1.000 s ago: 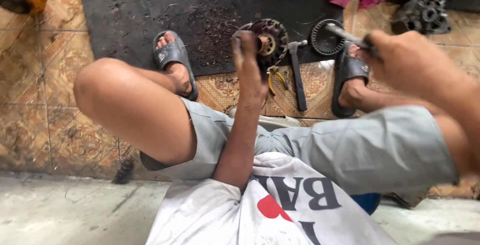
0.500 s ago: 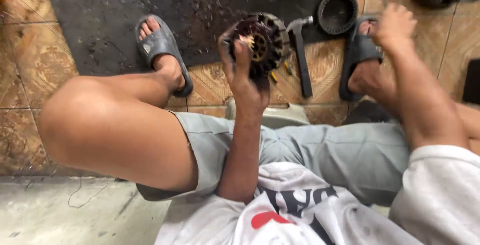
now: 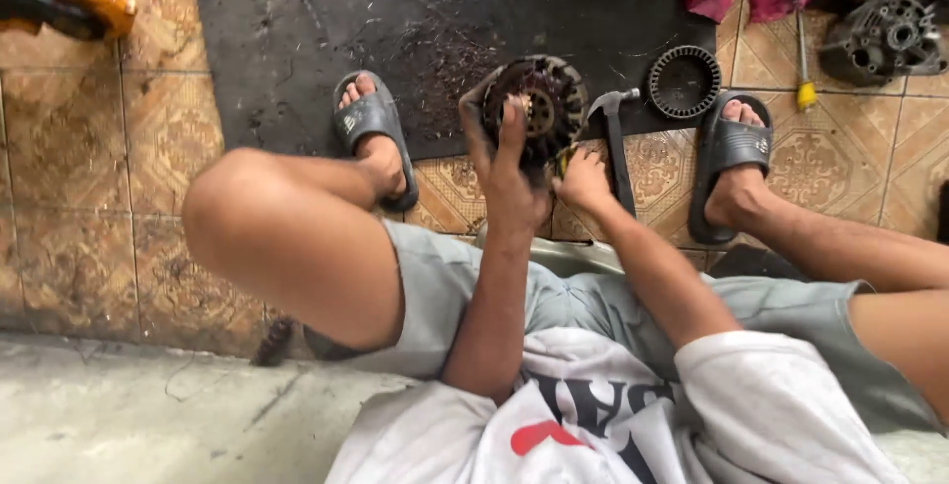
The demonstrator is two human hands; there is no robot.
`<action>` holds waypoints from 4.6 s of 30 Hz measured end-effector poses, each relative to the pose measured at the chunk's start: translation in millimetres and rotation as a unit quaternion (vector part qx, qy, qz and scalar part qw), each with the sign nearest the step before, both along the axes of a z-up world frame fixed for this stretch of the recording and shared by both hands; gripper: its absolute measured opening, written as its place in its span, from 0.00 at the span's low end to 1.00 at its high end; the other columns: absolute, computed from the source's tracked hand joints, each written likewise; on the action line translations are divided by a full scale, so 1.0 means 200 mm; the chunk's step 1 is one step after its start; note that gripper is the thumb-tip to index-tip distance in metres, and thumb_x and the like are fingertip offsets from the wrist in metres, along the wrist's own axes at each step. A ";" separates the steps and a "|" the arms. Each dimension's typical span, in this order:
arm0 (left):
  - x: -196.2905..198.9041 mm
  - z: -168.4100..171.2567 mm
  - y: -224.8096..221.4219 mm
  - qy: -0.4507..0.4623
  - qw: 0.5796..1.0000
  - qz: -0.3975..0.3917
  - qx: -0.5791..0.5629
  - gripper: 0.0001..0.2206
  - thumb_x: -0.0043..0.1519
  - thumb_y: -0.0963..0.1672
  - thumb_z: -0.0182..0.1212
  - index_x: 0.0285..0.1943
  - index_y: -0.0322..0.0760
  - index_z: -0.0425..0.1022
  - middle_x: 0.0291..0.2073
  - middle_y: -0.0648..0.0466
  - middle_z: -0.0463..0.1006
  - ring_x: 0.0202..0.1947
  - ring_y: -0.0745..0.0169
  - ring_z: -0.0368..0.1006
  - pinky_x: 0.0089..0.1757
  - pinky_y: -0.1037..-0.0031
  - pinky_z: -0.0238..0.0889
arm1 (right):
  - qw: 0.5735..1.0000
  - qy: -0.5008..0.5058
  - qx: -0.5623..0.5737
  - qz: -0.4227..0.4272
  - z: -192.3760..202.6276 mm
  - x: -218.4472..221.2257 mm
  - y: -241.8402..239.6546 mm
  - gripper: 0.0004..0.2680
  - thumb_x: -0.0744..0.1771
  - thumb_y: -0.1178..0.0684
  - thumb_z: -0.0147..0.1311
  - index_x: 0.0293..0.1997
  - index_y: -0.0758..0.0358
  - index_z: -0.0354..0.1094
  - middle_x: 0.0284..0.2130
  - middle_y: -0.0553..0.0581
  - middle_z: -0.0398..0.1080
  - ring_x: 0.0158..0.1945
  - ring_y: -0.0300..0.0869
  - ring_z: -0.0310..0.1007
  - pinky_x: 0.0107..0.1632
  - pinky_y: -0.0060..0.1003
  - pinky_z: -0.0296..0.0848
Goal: Removing copper wire windings from an electric motor stator using pliers
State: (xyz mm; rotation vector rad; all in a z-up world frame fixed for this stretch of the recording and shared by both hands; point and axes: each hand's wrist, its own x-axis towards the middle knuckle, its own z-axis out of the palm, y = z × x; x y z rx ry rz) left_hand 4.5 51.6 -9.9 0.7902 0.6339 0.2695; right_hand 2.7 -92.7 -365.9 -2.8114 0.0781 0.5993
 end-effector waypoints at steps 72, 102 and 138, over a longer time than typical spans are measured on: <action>0.08 -0.07 -0.02 -0.357 0.859 -0.124 0.346 0.38 0.60 0.56 0.68 0.71 0.31 0.59 0.53 0.43 0.67 0.51 0.52 0.72 0.53 0.57 0.72 | 0.891 -0.151 0.398 0.160 2.24 -0.13 -0.38 0.13 0.69 0.48 0.55 0.25 0.61 0.64 0.27 0.56 0.69 0.24 0.50 0.70 0.28 0.40 0.67; 0.12 -0.13 -0.05 -0.362 0.911 -0.068 0.185 0.27 0.61 0.51 0.64 0.65 0.36 0.66 0.51 0.40 0.70 0.47 0.48 0.75 0.47 0.58 0.78 | 0.616 0.130 0.772 -0.092 2.17 -0.16 -0.36 0.09 0.73 0.50 0.47 0.36 0.64 0.60 0.27 0.59 0.62 0.31 0.56 0.76 0.23 0.36 0.66; 0.07 -0.02 -0.02 -0.307 0.894 -0.034 0.325 0.26 0.63 0.53 0.63 0.66 0.42 0.63 0.56 0.48 0.65 0.55 0.53 0.71 0.46 0.67 0.79 | 0.538 0.340 0.771 -0.023 2.04 -0.14 -0.67 0.27 0.67 0.58 0.60 0.72 0.78 0.49 0.63 0.74 0.65 0.62 0.54 0.70 0.62 0.42 0.69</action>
